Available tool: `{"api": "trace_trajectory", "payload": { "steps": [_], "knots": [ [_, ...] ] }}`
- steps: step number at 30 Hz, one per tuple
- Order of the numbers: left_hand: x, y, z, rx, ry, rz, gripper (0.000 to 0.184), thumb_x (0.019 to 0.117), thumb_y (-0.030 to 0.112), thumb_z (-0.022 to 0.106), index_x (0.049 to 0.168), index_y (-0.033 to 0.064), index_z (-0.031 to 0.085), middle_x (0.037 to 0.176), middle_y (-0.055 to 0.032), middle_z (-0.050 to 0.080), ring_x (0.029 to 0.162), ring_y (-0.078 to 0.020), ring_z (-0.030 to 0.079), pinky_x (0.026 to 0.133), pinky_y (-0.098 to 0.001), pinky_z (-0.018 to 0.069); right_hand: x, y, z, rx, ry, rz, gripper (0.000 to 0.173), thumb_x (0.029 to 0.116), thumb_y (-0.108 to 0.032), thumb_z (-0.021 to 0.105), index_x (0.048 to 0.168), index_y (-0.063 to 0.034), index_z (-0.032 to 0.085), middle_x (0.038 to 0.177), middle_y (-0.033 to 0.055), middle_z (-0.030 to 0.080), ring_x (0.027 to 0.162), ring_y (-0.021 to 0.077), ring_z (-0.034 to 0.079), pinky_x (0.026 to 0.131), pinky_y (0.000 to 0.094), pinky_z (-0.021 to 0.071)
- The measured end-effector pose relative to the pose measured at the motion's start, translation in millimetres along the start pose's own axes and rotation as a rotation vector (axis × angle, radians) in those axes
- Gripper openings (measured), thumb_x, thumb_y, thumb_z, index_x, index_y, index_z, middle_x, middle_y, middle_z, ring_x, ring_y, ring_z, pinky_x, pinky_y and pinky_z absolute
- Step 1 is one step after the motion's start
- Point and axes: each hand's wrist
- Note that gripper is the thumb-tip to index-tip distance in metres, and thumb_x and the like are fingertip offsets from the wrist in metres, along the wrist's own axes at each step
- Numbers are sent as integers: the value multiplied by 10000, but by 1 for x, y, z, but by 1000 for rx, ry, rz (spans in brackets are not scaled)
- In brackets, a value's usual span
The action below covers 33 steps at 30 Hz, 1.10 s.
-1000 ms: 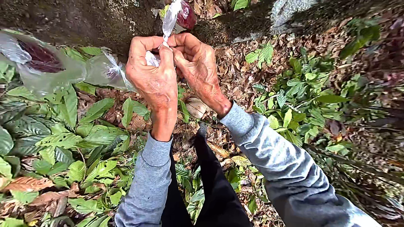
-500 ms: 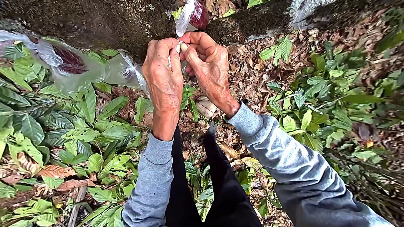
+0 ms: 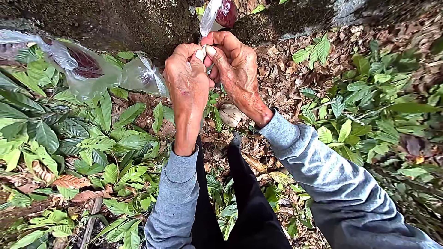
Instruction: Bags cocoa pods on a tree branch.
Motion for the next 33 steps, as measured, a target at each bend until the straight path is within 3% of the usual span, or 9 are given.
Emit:
{"api": "trace_trajectory", "payload": {
  "steps": [5, 8, 12, 14, 17, 22, 25, 27, 33],
  "knots": [
    [-2, -8, -9, -159, -78, -11, 158, 1088, 216, 499, 1080, 117, 621, 648, -31, 522, 415, -114, 434, 350, -193, 348, 2, 3, -1, -15, 39, -38, 244, 1034, -90, 593, 1227, 17, 697, 849, 61, 733, 599, 124, 653, 500, 273, 558],
    [3, -5, -10, -114, -112, 9, 150, 1094, 196, 480, 1082, 106, 600, 673, -25, 497, 461, -109, 447, 396, -186, 361, -5, -4, -2, 24, 55, 7, 241, 1034, -79, 592, 1233, 42, 652, 838, 79, 714, 602, 140, 656, 506, 272, 569],
    [4, -8, -10, -112, -96, -23, 169, 1099, 203, 464, 1064, 102, 595, 639, -18, 455, 432, -103, 402, 380, -185, 333, -41, -25, -8, 11, 84, 123, 220, 1059, -87, 540, 1233, 27, 611, 835, 99, 657, 510, 126, 568, 416, 223, 487],
    [8, -12, -8, -109, -82, -8, 171, 1099, 188, 461, 1059, 90, 595, 649, -27, 441, 429, -108, 378, 376, -189, 315, -45, -25, -7, 6, 91, 109, 257, 1058, -87, 545, 1287, 15, 600, 926, 106, 685, 558, 131, 600, 438, 227, 506],
    [10, -13, -6, -98, -74, -13, 176, 1099, 191, 461, 1058, 87, 596, 641, -32, 443, 420, -112, 374, 370, -193, 314, -45, -24, -6, 20, 102, 106, 241, 1031, -56, 586, 1257, 22, 612, 919, 101, 683, 582, 121, 609, 465, 221, 515],
    [52, -26, 5, -81, -10, 83, 180, 1060, 96, 507, 1084, 53, 681, 799, -39, 594, 585, -130, 566, 500, -262, 511, -41, -23, -4, 16, 110, 100, 233, 1014, -51, 612, 1237, 13, 623, 938, 78, 691, 633, 108, 635, 500, 209, 528],
    [23, -14, -3, -38, -43, 53, 160, 1080, 172, 506, 1063, 75, 632, 714, -31, 549, 514, -111, 503, 446, -205, 417, -23, -7, 4, 27, 178, -12, 237, 982, -34, 651, 1210, 30, 655, 1079, 116, 737, 770, 163, 718, 583, 277, 602],
    [10, -7, -9, -20, -91, 11, 171, 1093, 213, 488, 1074, 87, 601, 681, -29, 518, 472, -108, 466, 414, -194, 378, -23, -9, 5, -21, 187, -1, 215, 980, -37, 652, 1188, 15, 649, 1072, 94, 728, 811, 146, 718, 651, 268, 605],
    [13, -4, -8, -8, -64, 38, 167, 1089, 225, 508, 1073, 87, 602, 700, -38, 553, 481, -118, 506, 408, -201, 413, -12, -1, 10, 6, 230, -90, 189, 949, 1, 680, 1135, 30, 659, 1048, 127, 739, 850, 199, 747, 729, 338, 657]
  ]
}}
Point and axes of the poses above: each hand's wrist, its own x-axis towards the middle knuckle, its own z-axis out of the palm, y = z × x
